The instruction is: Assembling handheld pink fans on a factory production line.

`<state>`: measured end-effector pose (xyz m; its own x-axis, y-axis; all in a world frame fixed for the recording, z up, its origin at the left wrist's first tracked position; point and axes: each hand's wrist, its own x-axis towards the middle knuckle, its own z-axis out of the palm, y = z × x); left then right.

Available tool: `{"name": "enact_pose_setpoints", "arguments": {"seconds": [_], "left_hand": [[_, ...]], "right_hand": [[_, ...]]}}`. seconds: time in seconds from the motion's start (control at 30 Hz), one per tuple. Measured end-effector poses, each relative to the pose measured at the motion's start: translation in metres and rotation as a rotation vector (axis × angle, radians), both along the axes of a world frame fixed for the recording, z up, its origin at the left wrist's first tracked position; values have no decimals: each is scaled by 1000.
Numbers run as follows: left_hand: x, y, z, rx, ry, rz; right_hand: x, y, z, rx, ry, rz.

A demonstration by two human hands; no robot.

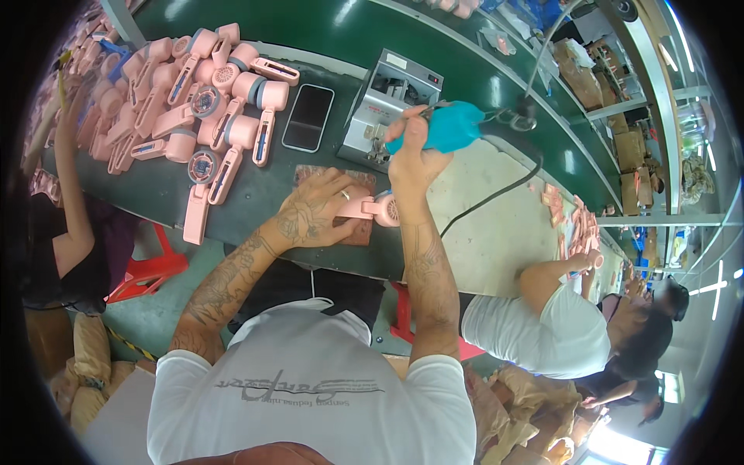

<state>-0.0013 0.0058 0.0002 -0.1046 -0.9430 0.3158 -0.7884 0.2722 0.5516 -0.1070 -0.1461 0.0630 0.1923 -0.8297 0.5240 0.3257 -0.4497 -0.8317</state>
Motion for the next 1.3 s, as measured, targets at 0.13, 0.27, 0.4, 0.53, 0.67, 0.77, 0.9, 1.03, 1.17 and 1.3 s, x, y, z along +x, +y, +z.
{"name": "enact_pose_setpoints", "arguments": {"seconds": [0.13, 0.27, 0.4, 0.53, 0.67, 0.77, 0.9, 1.03, 1.17, 1.3], "left_hand": [[-1, -3, -5, -96, 2, -10], [2, -2, 5, 32, 21, -29], [2, 0, -1, 49, 35, -1], [0, -3, 3, -3, 26, -22], [1, -3, 5, -46, 49, -25], [0, -4, 2, -112, 44, -2], [-2, -3, 5, -100, 41, -11], [-2, -1, 4, -80, 22, -2], [-4, -3, 5, -97, 0, -3], [-5, -10, 12, -59, -7, -20]], "right_hand": [[1, -4, -15, -50, -52, 130], [2, 2, -3, 52, 20, 122], [-21, 36, 7, 199, 65, 69], [-55, 58, 8, 174, 16, 159], [-60, 65, 2, 173, 99, 164], [-61, 66, -2, 170, 87, 174], [-62, 68, -4, 159, 103, 151], [-62, 71, -12, 184, 57, 179], [-60, 73, -19, 250, 82, 77], [-61, 66, -21, 222, 61, 121]]}}
